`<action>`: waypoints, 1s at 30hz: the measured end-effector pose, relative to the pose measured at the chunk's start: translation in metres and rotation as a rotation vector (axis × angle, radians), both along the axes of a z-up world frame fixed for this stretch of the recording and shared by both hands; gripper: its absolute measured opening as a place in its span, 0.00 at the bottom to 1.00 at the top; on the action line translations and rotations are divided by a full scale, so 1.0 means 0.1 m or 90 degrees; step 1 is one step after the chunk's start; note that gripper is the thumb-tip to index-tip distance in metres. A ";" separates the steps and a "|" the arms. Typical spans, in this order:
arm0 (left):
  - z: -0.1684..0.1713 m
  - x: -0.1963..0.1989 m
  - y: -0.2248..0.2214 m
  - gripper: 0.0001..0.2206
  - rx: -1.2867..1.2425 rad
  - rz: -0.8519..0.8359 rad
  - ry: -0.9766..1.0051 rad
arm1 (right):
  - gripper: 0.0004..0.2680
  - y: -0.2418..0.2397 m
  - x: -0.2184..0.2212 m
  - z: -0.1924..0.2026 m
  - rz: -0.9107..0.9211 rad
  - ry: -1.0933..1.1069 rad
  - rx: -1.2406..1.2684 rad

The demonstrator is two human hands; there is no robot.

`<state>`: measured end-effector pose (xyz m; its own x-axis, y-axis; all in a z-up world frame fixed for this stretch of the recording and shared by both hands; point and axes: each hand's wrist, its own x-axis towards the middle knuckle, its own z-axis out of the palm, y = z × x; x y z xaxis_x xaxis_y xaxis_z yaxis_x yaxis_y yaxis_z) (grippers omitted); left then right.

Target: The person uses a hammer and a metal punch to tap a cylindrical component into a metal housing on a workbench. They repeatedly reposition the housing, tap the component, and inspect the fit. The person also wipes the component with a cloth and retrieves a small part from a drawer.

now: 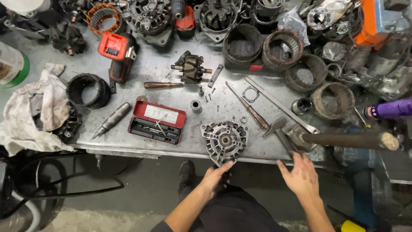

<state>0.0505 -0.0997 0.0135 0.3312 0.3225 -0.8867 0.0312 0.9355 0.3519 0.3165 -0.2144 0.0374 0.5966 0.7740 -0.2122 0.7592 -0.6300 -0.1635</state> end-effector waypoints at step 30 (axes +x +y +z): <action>0.24 -0.12 2.02 0.21 0.882 -0.409 0.455 | 0.17 -1.14 -0.87 -0.15 -0.341 0.253 0.055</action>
